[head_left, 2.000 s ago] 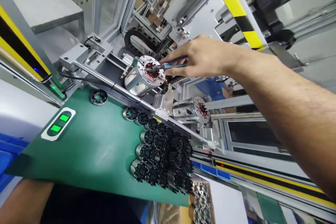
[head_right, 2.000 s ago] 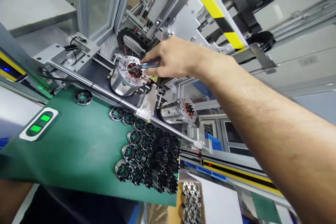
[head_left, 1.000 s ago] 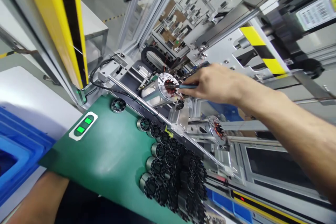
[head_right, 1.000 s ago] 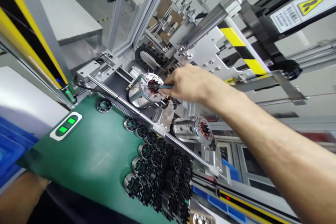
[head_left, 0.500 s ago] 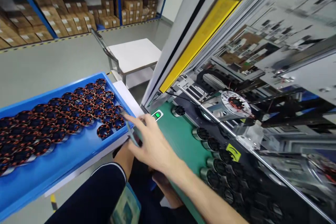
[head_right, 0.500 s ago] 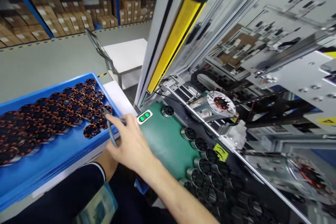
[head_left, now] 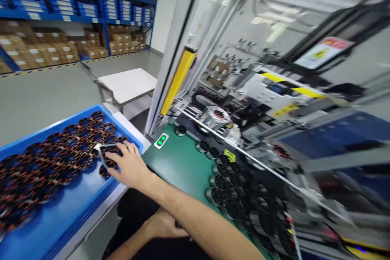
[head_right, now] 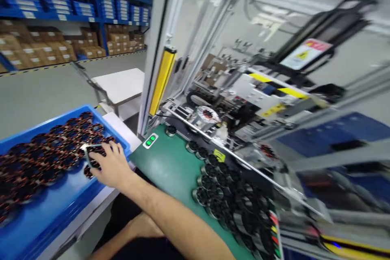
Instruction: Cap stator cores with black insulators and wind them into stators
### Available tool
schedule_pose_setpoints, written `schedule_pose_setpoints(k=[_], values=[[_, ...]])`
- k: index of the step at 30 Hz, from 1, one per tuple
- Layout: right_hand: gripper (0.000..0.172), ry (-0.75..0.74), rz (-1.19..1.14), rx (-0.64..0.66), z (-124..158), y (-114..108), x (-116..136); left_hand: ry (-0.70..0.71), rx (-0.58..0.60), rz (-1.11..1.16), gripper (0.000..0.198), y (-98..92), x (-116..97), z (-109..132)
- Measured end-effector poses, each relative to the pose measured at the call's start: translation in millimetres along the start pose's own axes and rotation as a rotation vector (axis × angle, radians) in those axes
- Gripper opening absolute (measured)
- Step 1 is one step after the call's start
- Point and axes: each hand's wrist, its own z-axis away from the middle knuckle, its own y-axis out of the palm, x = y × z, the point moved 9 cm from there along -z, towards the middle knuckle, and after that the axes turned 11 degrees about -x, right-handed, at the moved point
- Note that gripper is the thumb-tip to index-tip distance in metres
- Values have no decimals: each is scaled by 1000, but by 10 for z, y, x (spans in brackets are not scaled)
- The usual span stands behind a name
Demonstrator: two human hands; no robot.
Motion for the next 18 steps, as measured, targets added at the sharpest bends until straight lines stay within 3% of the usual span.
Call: schedule_pose_setpoints(k=[2, 4, 7, 8, 11, 13, 15, 18], values=[[66, -2, 22, -47, 281, -509, -193, 9, 120, -56, 50, 160, -118, 1], [70, 45, 62, -122, 614, -1189, -525, 42, 177, -85, 50, 69, -427, 55], [66, 259, 173, -271, 1215, -2386, -1280, 146, 41, -126, 34, -547, -1231, -59], [63, 367, 223, -320, 1445, -2785, -1568, 222, -66, -195, 28, -824, -1569, -191], [51, 706, 392, -411, 2179, -3816, -2345, 432, -386, -633, 26, -1469, -2497, -851], [50, 891, 504, -421, 2641, -4311, -2713, 468, -482, -780, 38, -1663, -2878, -1461], [50, 1035, 584, -389, 3042, -4634, -2980, 485, -497, -910, 49, -1700, -3084, -2066], [51, 1158, 601, -282, 3473, -4819, -3269, 470, -459, -1096, 62, -1639, -3180, -2760]])
